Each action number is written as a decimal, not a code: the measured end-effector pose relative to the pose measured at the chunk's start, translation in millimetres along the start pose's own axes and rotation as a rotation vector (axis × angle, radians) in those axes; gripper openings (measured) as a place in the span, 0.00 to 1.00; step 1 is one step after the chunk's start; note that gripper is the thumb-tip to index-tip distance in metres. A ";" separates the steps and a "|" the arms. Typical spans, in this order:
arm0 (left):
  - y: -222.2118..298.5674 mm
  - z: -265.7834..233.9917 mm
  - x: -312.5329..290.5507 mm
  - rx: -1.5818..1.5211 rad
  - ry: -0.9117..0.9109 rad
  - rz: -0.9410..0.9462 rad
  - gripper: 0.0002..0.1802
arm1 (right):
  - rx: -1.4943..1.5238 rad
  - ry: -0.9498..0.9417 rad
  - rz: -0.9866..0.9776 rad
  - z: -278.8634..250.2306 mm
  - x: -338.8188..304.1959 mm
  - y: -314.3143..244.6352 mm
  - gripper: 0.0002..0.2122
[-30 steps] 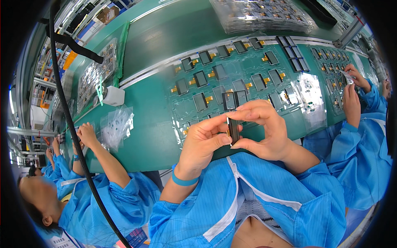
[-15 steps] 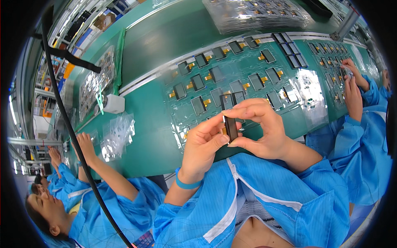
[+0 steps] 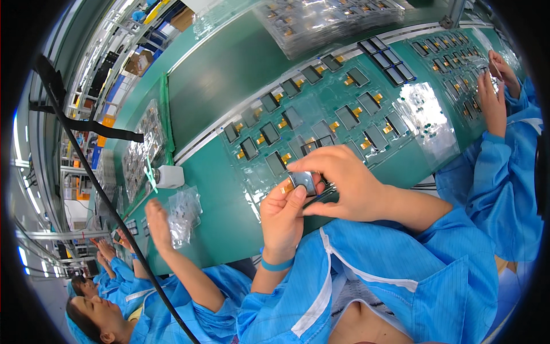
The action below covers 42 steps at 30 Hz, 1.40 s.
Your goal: The person assembles electronic screen modules into plastic frames by hand, using adhesive stickers to secure the components.
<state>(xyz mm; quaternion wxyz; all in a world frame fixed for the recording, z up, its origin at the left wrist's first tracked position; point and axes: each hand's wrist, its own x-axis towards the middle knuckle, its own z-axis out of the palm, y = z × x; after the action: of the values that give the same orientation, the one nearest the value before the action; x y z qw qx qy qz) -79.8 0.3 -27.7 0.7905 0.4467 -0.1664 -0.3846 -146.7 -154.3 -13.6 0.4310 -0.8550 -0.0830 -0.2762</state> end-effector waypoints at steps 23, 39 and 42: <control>13.5 -2.0 4.5 0.188 -0.080 -0.025 0.33 | -0.212 -0.147 -0.170 -9.1 11.2 8.7 0.10; 33.8 -45.1 57.5 1.373 0.197 0.287 0.15 | -0.446 -0.539 0.106 -93.1 88.2 122.9 0.13; 30.7 -46.6 64.2 1.346 0.135 0.422 0.17 | -0.463 -0.550 0.099 -87.2 88.2 121.6 0.14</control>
<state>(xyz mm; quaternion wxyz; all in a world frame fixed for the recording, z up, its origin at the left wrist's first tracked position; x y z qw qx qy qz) 4.3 -11.9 -32.7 0.4090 0.8194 -0.4016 -0.0081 -61.9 -305.8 -8.2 0.2002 -0.9753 -0.0895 -0.0262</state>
